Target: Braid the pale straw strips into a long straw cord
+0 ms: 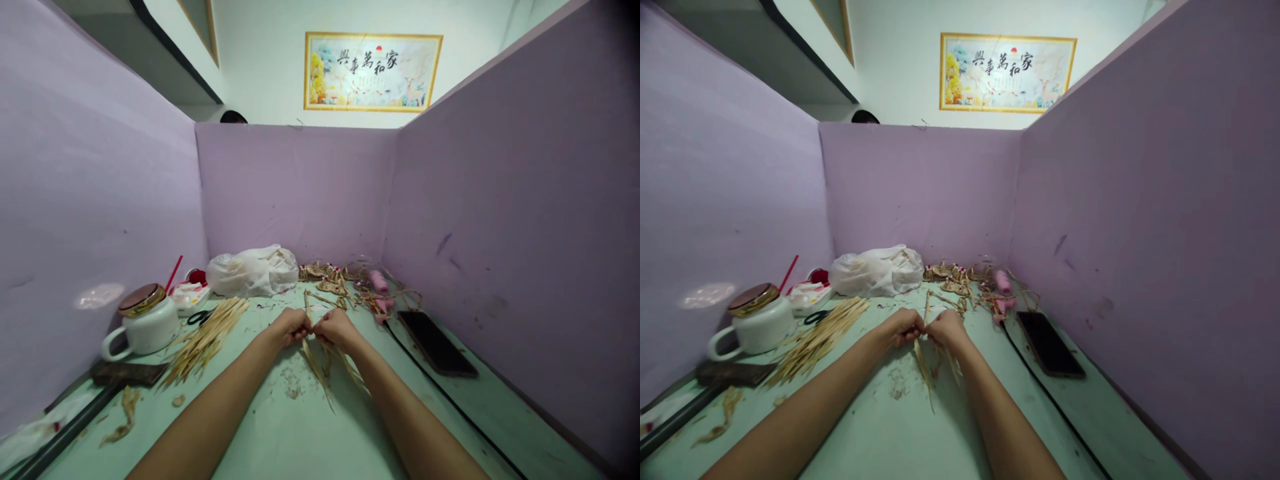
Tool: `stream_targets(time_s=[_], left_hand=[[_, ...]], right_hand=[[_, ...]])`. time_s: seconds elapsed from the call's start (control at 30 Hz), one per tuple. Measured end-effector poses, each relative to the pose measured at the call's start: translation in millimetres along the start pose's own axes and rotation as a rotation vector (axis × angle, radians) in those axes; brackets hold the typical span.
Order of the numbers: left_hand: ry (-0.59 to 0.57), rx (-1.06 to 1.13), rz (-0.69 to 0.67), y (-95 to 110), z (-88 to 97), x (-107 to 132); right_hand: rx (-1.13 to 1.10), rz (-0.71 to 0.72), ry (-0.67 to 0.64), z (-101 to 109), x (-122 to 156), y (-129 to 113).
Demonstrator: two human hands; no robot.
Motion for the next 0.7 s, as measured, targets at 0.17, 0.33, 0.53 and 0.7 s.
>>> stream_targets(time_s=[0.17,0.33,0.53,0.7], left_hand=[[-0.117,0.068,0.144,-7,2.3,-1],[-0.192,0.005,0.181,-13,4.1,-1],[-0.117,-0.056,0.102,-10,9.7,2],[-0.199,0.006,0.100,-16,6.2,-4]], right_hand=[[-0.080,-0.030,-0.018,-3,9,-7],[0.172,0.074,0.025,0,9,-11],[0.117,0.036,-0.165,-5,14,-15],[-0.160,-0.076,0.095,22,1,-5]])
Point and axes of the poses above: each hand's wrist, its own x-axis away from the middle knuckle, its own z-axis out of the back of the hand, y = z × x, the point moved 6 cm from there along -x, towards the middle knuckle, and after that the axes turned 6 degrees about y, right-handed, at the moved point
